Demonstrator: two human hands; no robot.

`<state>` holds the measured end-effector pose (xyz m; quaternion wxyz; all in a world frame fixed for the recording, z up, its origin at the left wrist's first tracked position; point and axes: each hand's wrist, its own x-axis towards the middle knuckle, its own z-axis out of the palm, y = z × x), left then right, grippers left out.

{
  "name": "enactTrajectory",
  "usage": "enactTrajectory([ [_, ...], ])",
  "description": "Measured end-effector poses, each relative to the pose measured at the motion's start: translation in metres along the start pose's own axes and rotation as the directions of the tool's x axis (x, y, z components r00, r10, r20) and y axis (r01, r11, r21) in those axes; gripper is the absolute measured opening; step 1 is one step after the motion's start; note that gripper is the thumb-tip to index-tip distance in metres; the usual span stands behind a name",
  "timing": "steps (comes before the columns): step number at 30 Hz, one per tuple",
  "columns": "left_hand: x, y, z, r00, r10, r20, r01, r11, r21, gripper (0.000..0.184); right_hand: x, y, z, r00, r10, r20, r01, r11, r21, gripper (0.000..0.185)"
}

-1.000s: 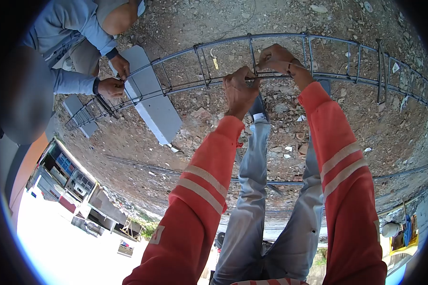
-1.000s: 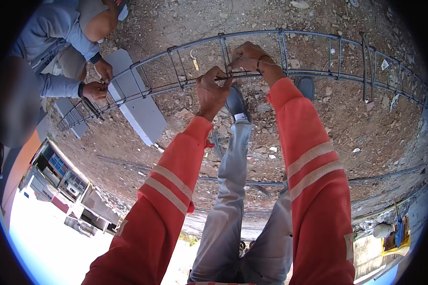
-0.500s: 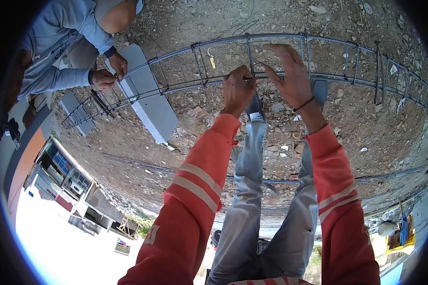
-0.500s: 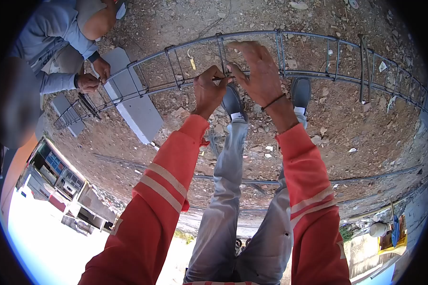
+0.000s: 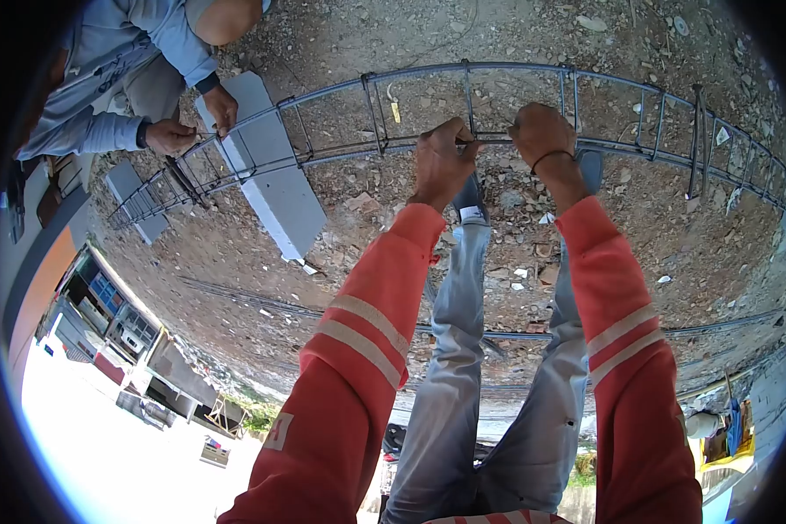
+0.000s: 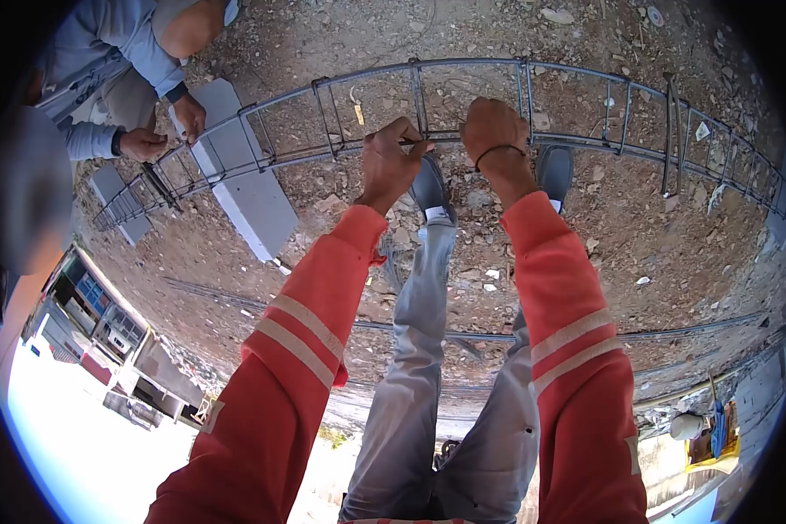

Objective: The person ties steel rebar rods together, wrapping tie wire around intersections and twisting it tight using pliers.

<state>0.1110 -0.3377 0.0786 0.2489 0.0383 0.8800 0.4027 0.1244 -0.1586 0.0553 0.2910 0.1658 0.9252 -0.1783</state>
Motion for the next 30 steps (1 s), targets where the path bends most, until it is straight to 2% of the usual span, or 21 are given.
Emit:
enactTrajectory([
  [1,0.000,-0.001,0.000,1.000,-0.001,-0.004,0.001,1.000,-0.003,0.017,-0.013,-0.006,-0.009,1.000,-0.003,0.000,0.003,1.000,-0.004,0.016],
  [3,0.000,-0.003,0.000,1.000,0.024,-0.003,-0.024,1.000,0.015,0.018,-0.048,-0.018,-0.025,0.976,0.030,-0.214,0.034,0.957,0.288,0.016],
  [4,0.000,-0.003,0.000,1.000,0.021,-0.002,-0.021,1.000,0.010,0.018,-0.064,-0.021,-0.018,0.977,0.030,-0.211,0.032,0.958,0.284,0.016],
  [6,0.000,-0.003,0.001,1.000,-0.012,0.014,0.012,1.000,-0.013,0.018,-0.090,-0.024,0.012,0.988,-0.010,-0.154,0.075,0.904,0.420,0.022],
  [7,0.000,-0.003,0.002,1.000,-0.011,0.017,0.012,1.000,-0.014,0.018,-0.092,-0.024,0.022,0.988,-0.007,-0.153,0.071,0.905,0.420,0.022],
  [9,0.001,-0.004,0.001,1.000,-0.001,0.010,0.001,0.999,-0.041,0.017,-0.092,-0.023,0.040,0.958,-0.015,-0.286,0.130,0.913,0.386,0.032],
  [10,0.001,-0.006,0.000,1.000,-0.004,0.012,0.004,0.999,-0.038,0.017,-0.092,-0.022,0.049,0.959,-0.015,-0.283,0.129,0.912,0.389,0.032],
  [12,0.000,-0.007,0.001,1.000,0.026,0.010,-0.026,0.999,-0.034,0.017,-0.094,-0.017,0.059,0.933,0.024,-0.359,0.152,0.877,0.455,0.037],
  [15,0.000,-0.007,0.002,1.000,0.027,0.014,-0.027,0.999,-0.028,0.019,-0.101,-0.014,0.066,0.946,0.025,-0.323,0.152,0.846,0.511,0.045],
  [19,0.002,-0.005,0.002,0.997,0.080,-0.019,-0.081,0.996,-0.030,0.018,-0.091,-0.011,0.075,0.938,-0.023,-0.347,0.202,0.848,0.490,0.056],
  [21,0.000,-0.005,0.001,0.999,0.051,0.006,-0.051,0.999,-0.010,0.018,-0.086,-0.012,0.074,0.985,0.048,-0.165,0.021,0.921,0.390,0.042],
  [22,0.000,-0.005,0.000,0.999,0.051,0.009,-0.051,0.999,-0.006,0.018,-0.086,-0.015,0.073,0.985,0.049,-0.164,0.020,0.919,0.394,0.042],
  [24,-0.001,-0.006,0.000,0.999,0.050,0.001,-0.050,0.998,0.030,0.019,-0.086,-0.021,0.070,0.953,-0.035,-0.302,0.105,0.970,0.220,0.026],
  [28,-0.002,-0.004,0.001,1.000,0.004,0.012,-0.004,1.000,-0.009,0.020,-0.115,-0.037,0.042,0.970,-0.027,-0.241,0.062,0.988,0.142,0.013],
  [30,-0.005,-0.004,0.001,0.998,0.048,-0.043,-0.048,0.999,-0.002,0.018,-0.117,-0.037,0.039,0.921,-0.166,-0.353,0.217,0.970,0.111,0.011],
])
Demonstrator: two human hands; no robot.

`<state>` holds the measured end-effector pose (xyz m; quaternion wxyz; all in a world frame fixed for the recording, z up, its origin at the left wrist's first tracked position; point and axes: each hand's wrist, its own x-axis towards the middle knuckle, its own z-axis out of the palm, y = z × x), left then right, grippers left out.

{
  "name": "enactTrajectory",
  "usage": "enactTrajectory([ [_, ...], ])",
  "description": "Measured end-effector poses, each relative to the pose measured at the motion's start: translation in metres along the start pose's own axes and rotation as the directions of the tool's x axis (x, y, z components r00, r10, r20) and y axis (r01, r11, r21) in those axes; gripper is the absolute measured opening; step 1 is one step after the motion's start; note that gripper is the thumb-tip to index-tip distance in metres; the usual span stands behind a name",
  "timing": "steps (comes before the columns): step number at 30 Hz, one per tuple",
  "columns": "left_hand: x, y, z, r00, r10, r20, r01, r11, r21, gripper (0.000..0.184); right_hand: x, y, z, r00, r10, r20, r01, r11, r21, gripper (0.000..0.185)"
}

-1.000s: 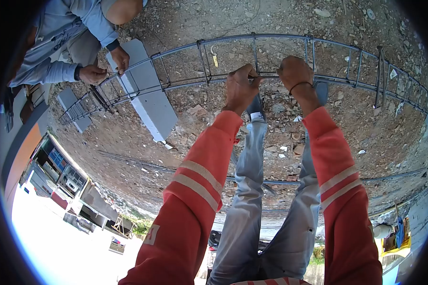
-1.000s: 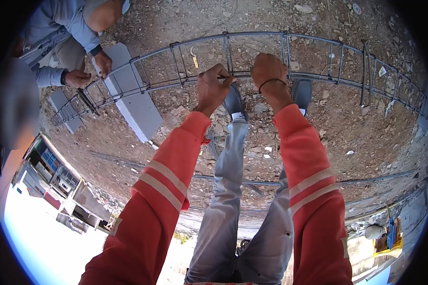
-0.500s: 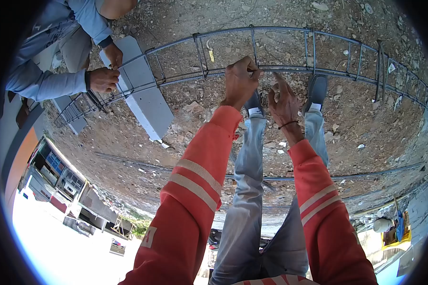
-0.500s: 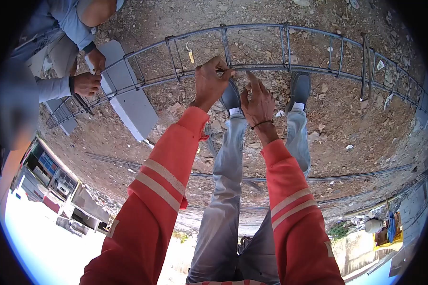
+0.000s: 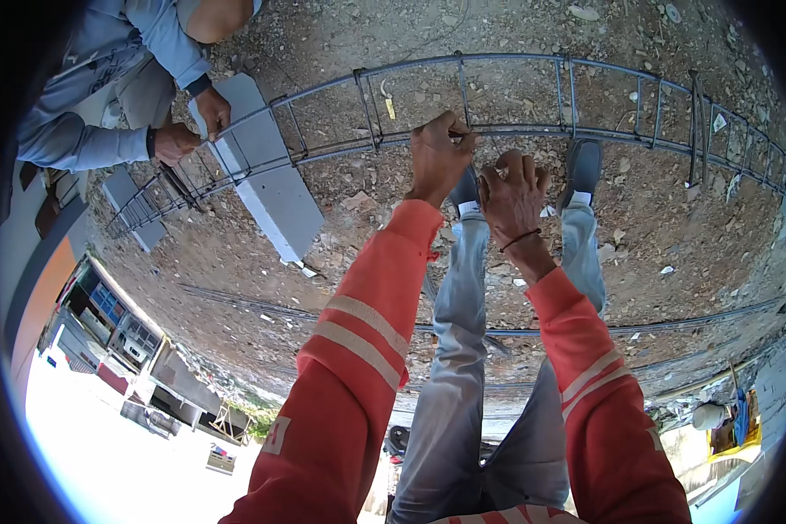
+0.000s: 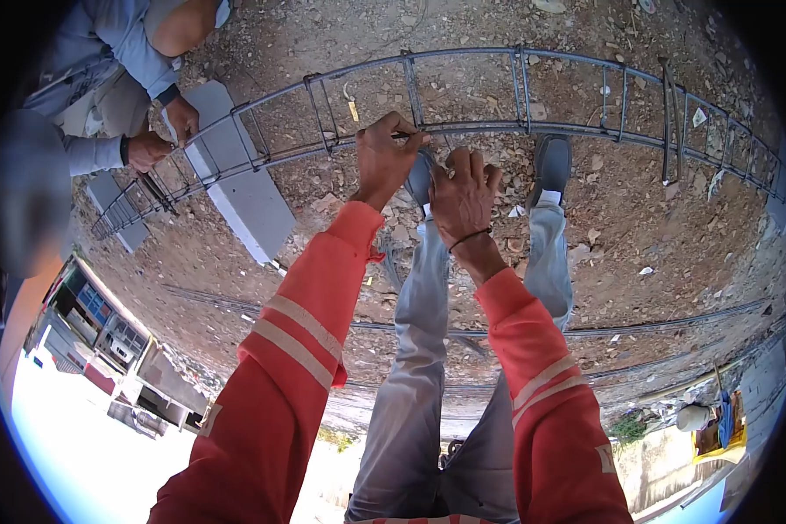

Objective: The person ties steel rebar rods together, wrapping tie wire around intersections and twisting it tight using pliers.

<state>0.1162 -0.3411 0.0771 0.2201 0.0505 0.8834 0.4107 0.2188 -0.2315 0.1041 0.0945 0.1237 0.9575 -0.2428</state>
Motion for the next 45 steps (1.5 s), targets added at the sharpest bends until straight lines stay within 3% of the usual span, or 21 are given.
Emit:
enactTrajectory([
  [1,-0.001,-0.001,0.000,1.000,0.000,-0.001,0.000,1.000,0.006,0.018,0.008,0.002,-0.010,0.987,-0.140,-0.084,0.139,0.990,-0.023,0.012],
  [2,-0.002,-0.001,0.001,1.000,-0.016,-0.014,0.016,1.000,0.006,0.018,0.011,0.012,0.000,0.987,-0.139,-0.084,0.138,0.990,-0.021,0.012],
  [4,-0.003,0.001,0.003,0.999,-0.026,-0.027,0.027,1.000,0.005,0.017,0.018,0.029,0.019,0.967,-0.247,0.069,0.226,0.949,0.221,0.010],
  [8,-0.001,0.001,0.003,0.999,-0.031,-0.021,0.032,0.999,0.014,0.018,0.013,0.028,0.013,0.970,-0.225,0.096,0.205,0.961,0.184,0.008],
  [11,-0.005,-0.001,0.005,1.000,-0.020,-0.006,0.021,0.999,0.035,0.018,0.005,0.033,0.009,0.983,-0.182,-0.024,0.183,0.962,0.202,0.015],
  [13,-0.001,0.000,0.004,1.000,0.000,0.009,0.000,0.996,0.084,0.019,-0.004,0.034,0.029,0.961,0.277,0.024,-0.233,0.754,0.614,0.020],
  [14,-0.003,0.001,0.004,1.000,-0.008,0.002,0.007,0.998,0.065,0.019,-0.003,0.035,0.038,0.960,0.278,0.024,-0.233,0.753,0.615,0.020],
  [16,-0.003,0.004,0.004,1.000,-0.010,-0.002,0.010,0.999,0.046,0.019,0.012,0.038,0.054,0.670,0.601,0.436,-0.589,0.074,0.804,0.029],
  [17,-0.003,0.005,0.004,1.000,-0.031,0.003,0.030,0.997,0.065,0.019,0.018,0.043,0.060,0.668,0.604,0.433,-0.587,0.070,0.807,0.029],
  [19,-0.002,0.005,0.005,0.999,-0.044,0.016,0.042,0.995,0.087,0.019,0.026,0.051,0.071,0.607,0.361,0.708,-0.765,0.023,0.644,0.032],
  [20,-0.001,0.004,0.005,0.999,-0.050,0.012,0.049,0.995,0.090,0.019,0.025,0.048,0.079,0.609,0.363,0.705,-0.761,0.017,0.649,0.032],
  [22,-0.002,0.004,0.006,0.998,-0.057,0.009,0.056,0.994,0.095,0.020,0.023,0.038,0.091,0.785,0.548,0.291,-0.417,0.119,0.901,0.029],
  [23,-0.002,0.003,0.007,1.000,-0.019,-0.011,0.020,0.993,0.113,0.020,0.024,0.044,0.092,0.824,0.552,0.129,-0.331,0.284,0.900,0.026],
  [28,-0.004,0.003,0.011,0.999,0.040,-0.034,-0.035,0.991,0.126,0.021,0.024,0.024,0.063,0.789,0.615,-0.019,-0.234,0.329,0.915,0.021],
  [30,-0.004,0.005,0.010,0.997,0.061,-0.053,-0.052,0.986,0.156,0.021,0.011,0.017,0.053,0.748,0.654,0.115,-0.560,0.528,0.638,0.024],
  [32,-0.004,0.005,0.009,0.996,0.074,-0.053,-0.065,0.984,0.165,0.021,-0.008,0.000,0.046,0.729,0.674,0.122,-0.567,0.493,0.660,0.027],
  [34,-0.002,0.004,0.009,0.995,0.087,-0.054,-0.076,0.981,0.180,0.021,-0.025,-0.015,0.041,0.814,0.568,0.123,-0.548,0.680,0.487,0.030],
  [38,-0.004,0.005,0.007,0.999,0.038,-0.038,-0.034,0.992,0.122,0.021,-0.054,-0.022,0.068,0.696,0.682,0.225,-0.697,0.567,0.439,0.031],
  [40,-0.003,0.007,0.007,0.999,0.025,-0.036,-0.020,0.991,0.130,0.021,-0.048,0.000,0.085,0.568,0.778,0.271,-0.798,0.438,0.415,0.038],
  [41,-0.003,0.008,0.007,0.999,0.026,-0.025,-0.023,0.991,0.136,0.020,-0.046,0.006,0.086,0.532,0.812,0.241,-0.822,0.427,0.376,0.029],
  [45,-0.001,0.005,0.007,1.000,0.025,-0.001,-0.025,0.995,0.102,0.019,-0.015,0.007,0.033,0.562,0.815,0.143,-0.815,0.517,0.262,0.008],
])
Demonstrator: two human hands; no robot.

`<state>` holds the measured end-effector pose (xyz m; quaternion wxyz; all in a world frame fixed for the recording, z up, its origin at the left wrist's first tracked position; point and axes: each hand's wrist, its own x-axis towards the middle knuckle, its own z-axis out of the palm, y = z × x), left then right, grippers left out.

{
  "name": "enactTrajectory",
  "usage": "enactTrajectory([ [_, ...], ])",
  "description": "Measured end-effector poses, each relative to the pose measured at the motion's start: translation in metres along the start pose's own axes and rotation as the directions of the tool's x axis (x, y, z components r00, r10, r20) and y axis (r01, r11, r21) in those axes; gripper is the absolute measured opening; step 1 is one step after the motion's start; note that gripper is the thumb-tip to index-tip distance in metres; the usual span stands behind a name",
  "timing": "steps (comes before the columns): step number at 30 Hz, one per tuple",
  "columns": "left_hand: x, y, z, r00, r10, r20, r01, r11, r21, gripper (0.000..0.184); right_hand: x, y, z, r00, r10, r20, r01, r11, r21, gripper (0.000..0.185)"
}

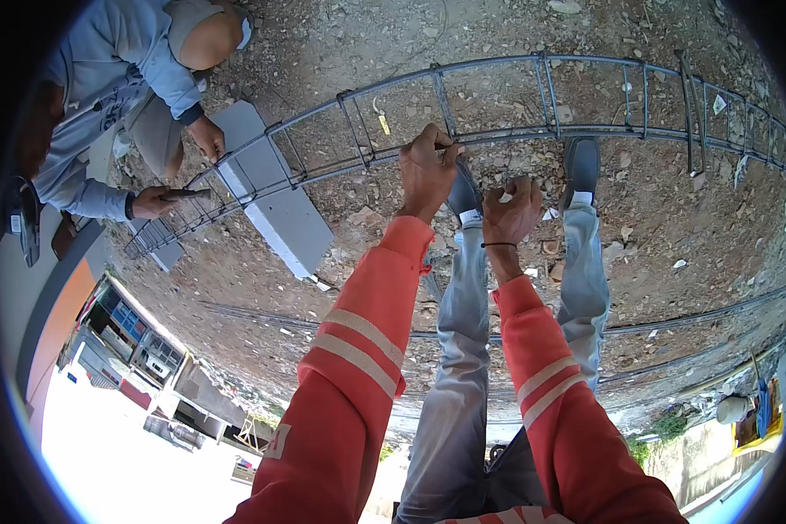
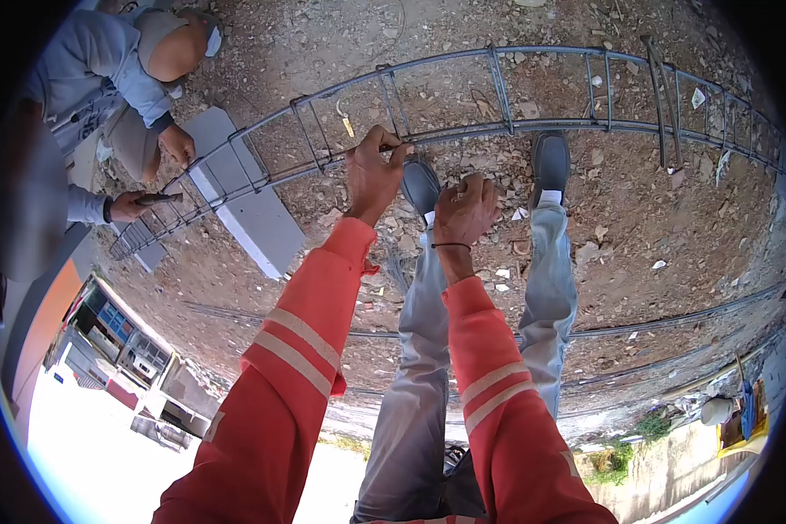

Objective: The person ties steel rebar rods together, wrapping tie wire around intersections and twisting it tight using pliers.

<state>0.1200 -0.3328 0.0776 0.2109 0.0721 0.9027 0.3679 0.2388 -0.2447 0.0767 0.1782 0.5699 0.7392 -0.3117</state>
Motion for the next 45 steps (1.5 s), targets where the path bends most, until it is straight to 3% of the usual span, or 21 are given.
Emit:
enactTrajectory([
  [2,0.000,-0.004,0.002,1.000,0.005,-0.006,-0.005,1.000,-0.005,0.018,0.003,-0.002,-0.008,0.758,-0.621,-0.199,0.603,0.784,-0.147,0.017],
  [3,-0.001,-0.006,0.003,1.000,0.011,-0.009,-0.011,1.000,-0.013,0.018,0.008,-0.002,-0.011,0.760,-0.619,-0.198,0.602,0.785,-0.143,0.017],
  [6,0.000,-0.002,0.000,1.000,0.003,0.001,-0.003,1.000,-0.027,0.018,0.030,-0.004,-0.030,0.498,-0.864,-0.073,0.825,0.498,-0.267,0.022],
  [11,-0.002,-0.001,0.000,1.000,-0.011,0.011,0.011,1.000,-0.019,0.019,0.032,0.022,-0.044,0.670,-0.715,0.198,0.716,0.553,-0.426,0.020],
  [12,0.000,-0.002,0.000,1.000,-0.025,0.013,0.025,0.999,-0.020,0.019,0.020,0.030,-0.041,0.662,-0.631,0.405,0.745,0.493,-0.448,0.017],
  [14,0.000,0.000,-0.003,1.000,-0.027,0.017,0.027,0.999,-0.030,0.019,-0.005,0.032,-0.043,0.623,-0.506,0.596,0.781,0.429,-0.453,0.014],
  [16,-0.002,-0.001,-0.004,0.999,-0.033,0.023,0.033,0.999,-0.036,0.019,-0.028,0.018,-0.049,0.438,-0.605,0.665,0.898,0.259,-0.357,0.018],
  [17,-0.002,-0.002,-0.003,0.999,-0.036,0.003,0.036,0.999,-0.035,0.019,-0.028,0.011,-0.047,0.435,-0.604,0.668,0.899,0.255,-0.355,0.018],
  [18,-0.003,-0.002,-0.001,0.999,-0.038,-0.016,0.037,0.999,-0.035,0.019,-0.024,0.002,-0.044,0.294,-0.752,0.590,0.956,0.244,-0.165,0.020],
  [20,-0.003,0.001,-0.002,0.999,-0.047,-0.018,0.046,0.998,-0.030,0.018,-0.019,0.008,-0.014,0.302,-0.765,0.569,0.869,0.466,0.164,0.029],
  [21,-0.003,0.001,-0.003,0.998,-0.057,-0.020,0.057,0.998,-0.020,0.017,-0.019,0.005,-0.007,0.300,-0.765,0.570,0.870,0.465,0.166,0.029],
  [23,-0.002,-0.002,-0.004,0.998,-0.070,-0.001,0.070,0.997,-0.035,0.018,-0.018,0.000,0.010,0.743,-0.339,0.577,0.248,0.940,0.234,0.047],
  [24,-0.002,-0.004,-0.003,0.996,-0.085,0.019,0.085,0.995,-0.052,0.020,-0.013,0.005,0.023,0.733,-0.198,0.651,-0.093,0.919,0.384,0.061],
  [25,-0.001,-0.003,-0.004,0.996,-0.089,0.021,0.090,0.995,-0.049,0.020,-0.010,0.001,0.029,0.730,-0.195,0.655,-0.098,0.919,0.382,0.061],
  [27,-0.001,-0.002,-0.003,0.997,-0.080,0.012,0.080,0.994,-0.070,0.020,-0.004,-0.005,0.040,0.882,-0.423,0.209,0.124,0.635,0.763,0.050],
  [31,-0.001,-0.003,-0.002,0.998,-0.061,-0.004,0.060,0.990,-0.124,0.021,0.014,-0.025,0.042,0.808,-0.543,0.227,0.079,0.482,0.872,0.040],
  [33,-0.005,-0.002,-0.002,0.996,-0.087,-0.014,0.086,0.993,-0.080,0.015,0.008,-0.029,0.041,0.862,-0.483,0.155,0.286,0.715,0.638,0.030],
  [37,-0.019,-0.012,0.006,0.998,-0.004,-0.059,0.003,1.000,-0.016,0.013,0.014,-0.028,0.041,0.860,-0.502,0.096,0.380,0.753,0.537,0.028],
  [39,-0.031,-0.014,0.005,0.941,0.262,-0.213,-0.248,0.965,0.088,0.016,0.012,-0.025,0.034,0.856,-0.512,0.078,0.444,0.803,0.396,0.025],
  [43,-0.049,-0.004,-0.008,0.952,0.272,-0.143,-0.245,0.953,0.176,0.025,-0.020,-0.022,0.030,0.930,-0.366,0.024,0.303,0.805,0.511,0.024],
  [45,-0.047,-0.001,-0.011,0.987,0.149,-0.056,-0.147,0.988,0.039,0.028,-0.038,-0.021,0.029,0.962,-0.226,0.153,0.154,0.912,0.380,0.022],
])
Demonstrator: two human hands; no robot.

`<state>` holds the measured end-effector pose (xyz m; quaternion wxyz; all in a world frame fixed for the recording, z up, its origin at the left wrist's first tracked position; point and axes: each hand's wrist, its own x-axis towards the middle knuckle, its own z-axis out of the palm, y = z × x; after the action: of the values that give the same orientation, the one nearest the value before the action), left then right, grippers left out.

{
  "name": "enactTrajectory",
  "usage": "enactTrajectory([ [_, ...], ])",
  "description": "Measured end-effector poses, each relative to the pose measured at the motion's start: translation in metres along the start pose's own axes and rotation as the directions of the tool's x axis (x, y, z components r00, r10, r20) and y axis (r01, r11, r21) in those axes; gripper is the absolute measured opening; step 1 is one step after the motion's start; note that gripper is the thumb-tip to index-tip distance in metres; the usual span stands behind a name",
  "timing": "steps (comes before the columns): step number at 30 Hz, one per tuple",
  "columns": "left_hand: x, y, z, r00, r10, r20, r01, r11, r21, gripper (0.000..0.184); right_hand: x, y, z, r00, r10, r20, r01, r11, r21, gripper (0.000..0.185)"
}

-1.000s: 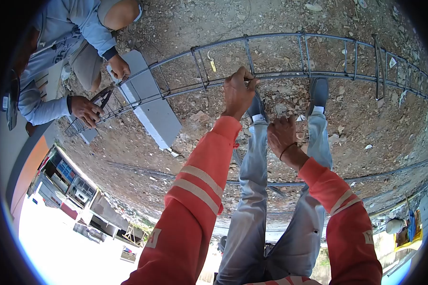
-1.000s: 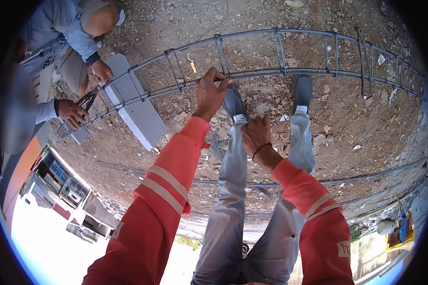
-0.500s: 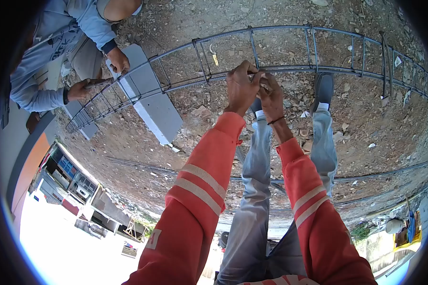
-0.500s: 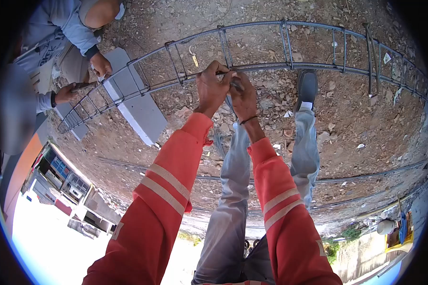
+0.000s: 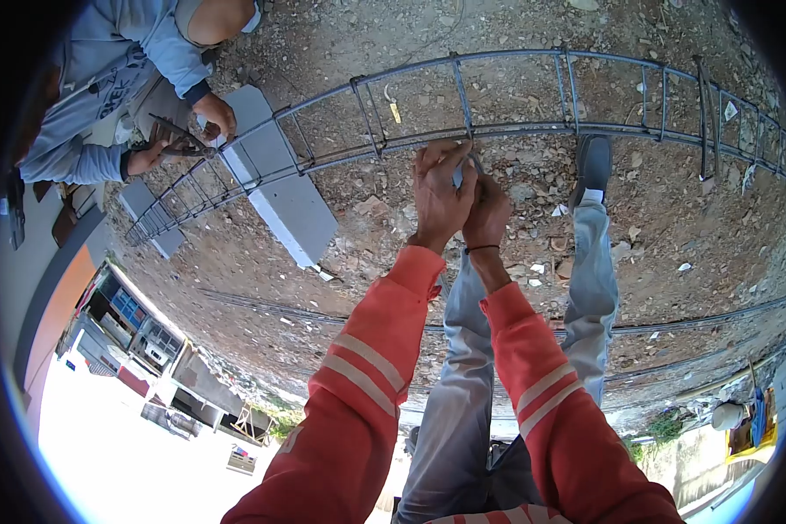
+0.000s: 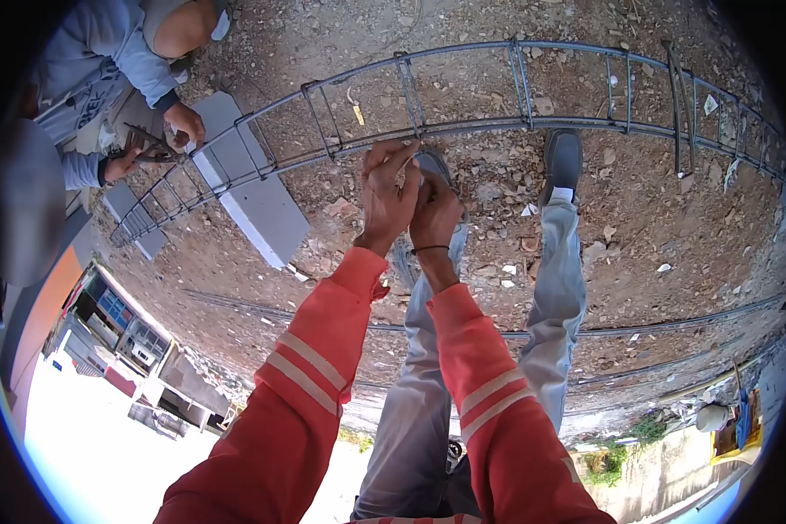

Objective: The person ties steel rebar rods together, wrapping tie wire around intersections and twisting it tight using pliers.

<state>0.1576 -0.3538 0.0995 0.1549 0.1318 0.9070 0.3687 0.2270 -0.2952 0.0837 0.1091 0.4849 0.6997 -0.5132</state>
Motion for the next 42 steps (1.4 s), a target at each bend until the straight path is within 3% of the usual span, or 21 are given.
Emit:
enactTrajectory([
  [5,0.008,-0.010,-0.005,0.989,-0.089,0.120,0.097,0.993,-0.069,0.029,-0.006,-0.017,-0.002,0.984,-0.167,-0.062,0.169,0.985,0.024,0.019],
  [7,0.010,-0.016,-0.019,0.984,-0.078,0.159,0.091,0.993,-0.080,0.030,-0.002,-0.033,-0.018,0.964,-0.263,0.048,0.264,0.965,-0.006,0.018],
  [10,0.014,-0.019,-0.032,0.954,-0.021,0.298,-0.003,0.997,0.081,0.043,0.014,-0.074,-0.050,0.925,-0.232,0.300,0.276,0.955,-0.113,0.018],
  [12,0.014,-0.022,-0.029,0.959,0.136,0.248,-0.190,0.958,0.213,0.053,0.039,-0.058,-0.053,0.905,-0.356,0.234,0.377,0.925,-0.047,0.022],
  [14,0.015,-0.016,-0.028,0.963,0.160,0.218,-0.209,0.952,0.224,0.056,0.065,-0.048,-0.064,0.880,-0.114,0.462,-0.016,0.963,0.268,0.020],
  [15,0.016,-0.011,-0.028,0.968,0.108,0.227,-0.154,0.969,0.192,0.055,0.077,-0.039,-0.069,0.877,-0.110,0.468,-0.020,0.964,0.265,0.020],
  [16,0.016,-0.009,-0.026,0.970,0.059,0.238,-0.098,0.982,0.159,0.054,0.088,-0.028,-0.074,0.788,0.018,0.615,-0.398,0.778,0.486,0.019],
  [17,0.013,-0.011,-0.023,0.969,0.055,0.240,-0.095,0.983,0.157,0.054,0.095,-0.016,-0.078,0.644,0.064,0.762,-0.708,0.426,0.563,0.018],
  [18,0.012,-0.016,-0.018,0.973,0.034,0.227,-0.058,0.993,0.101,0.053,0.098,0.000,-0.077,0.645,0.064,0.761,-0.707,0.428,0.563,0.018],
  [20,0.011,-0.018,-0.015,0.976,0.010,0.218,-0.021,0.999,0.049,0.053,0.096,0.043,-0.059,0.416,-0.032,0.909,-0.882,-0.257,0.394,0.022],
  [21,0.012,-0.017,-0.016,0.979,0.020,0.203,-0.021,1.000,0.001,0.052,0.093,0.066,-0.042,0.414,-0.035,0.910,-0.882,-0.261,0.391,0.022],
  [24,0.011,-0.023,-0.014,0.981,0.033,0.190,-0.008,0.991,-0.135,0.043,0.078,0.090,-0.004,0.336,0.013,0.942,-0.927,-0.173,0.333,0.027],
  [26,0.011,-0.036,-0.008,0.982,0.039,0.185,0.003,0.975,-0.222,0.036,0.064,0.060,0.012,0.350,0.253,0.902,-0.936,0.053,0.348,0.029],
  [27,0.012,-0.043,-0.006,0.926,-0.252,0.280,0.369,0.754,-0.543,0.030,0.064,0.056,0.014,0.352,0.254,0.901,-0.935,0.050,0.351,0.029],
  [28,0.011,-0.049,-0.002,0.765,-0.446,0.465,0.620,0.313,-0.720,0.026,0.065,0.053,0.013,0.308,0.254,0.917,-0.950,0.123,0.285,0.030],
  [29,0.011,-0.053,0.002,0.696,-0.509,0.507,0.657,0.166,-0.735,0.030,0.066,0.050,0.008,0.266,0.260,0.928,-0.956,0.196,0.219,0.031],
  [32,0.017,-0.046,0.014,0.605,-0.545,0.580,0.753,0.154,-0.640,0.037,0.072,0.059,-0.014,0.258,0.228,0.939,-0.927,0.331,0.175,0.034],
  [36,0.004,-0.060,0.027,0.678,-0.446,0.584,0.718,0.236,-0.654,0.048,0.064,0.047,-0.036,0.391,0.298,0.871,-0.814,0.554,0.176,0.038],
  [38,-0.005,-0.056,0.033,0.648,-0.474,0.596,0.711,0.095,-0.697,0.047,0.062,0.023,-0.051,0.577,0.401,0.711,-0.627,0.775,0.072,0.038],
  [39,-0.006,-0.053,0.036,0.654,-0.447,0.610,0.709,0.082,-0.700,0.047,0.071,0.030,-0.057,0.666,0.306,0.680,-0.383,0.923,-0.041,0.034],
  [42,-0.004,-0.056,0.039,0.686,-0.338,0.644,0.653,-0.104,-0.750,0.043,0.078,0.009,-0.109,0.891,-0.079,0.446,0.260,0.896,-0.360,0.025],
])
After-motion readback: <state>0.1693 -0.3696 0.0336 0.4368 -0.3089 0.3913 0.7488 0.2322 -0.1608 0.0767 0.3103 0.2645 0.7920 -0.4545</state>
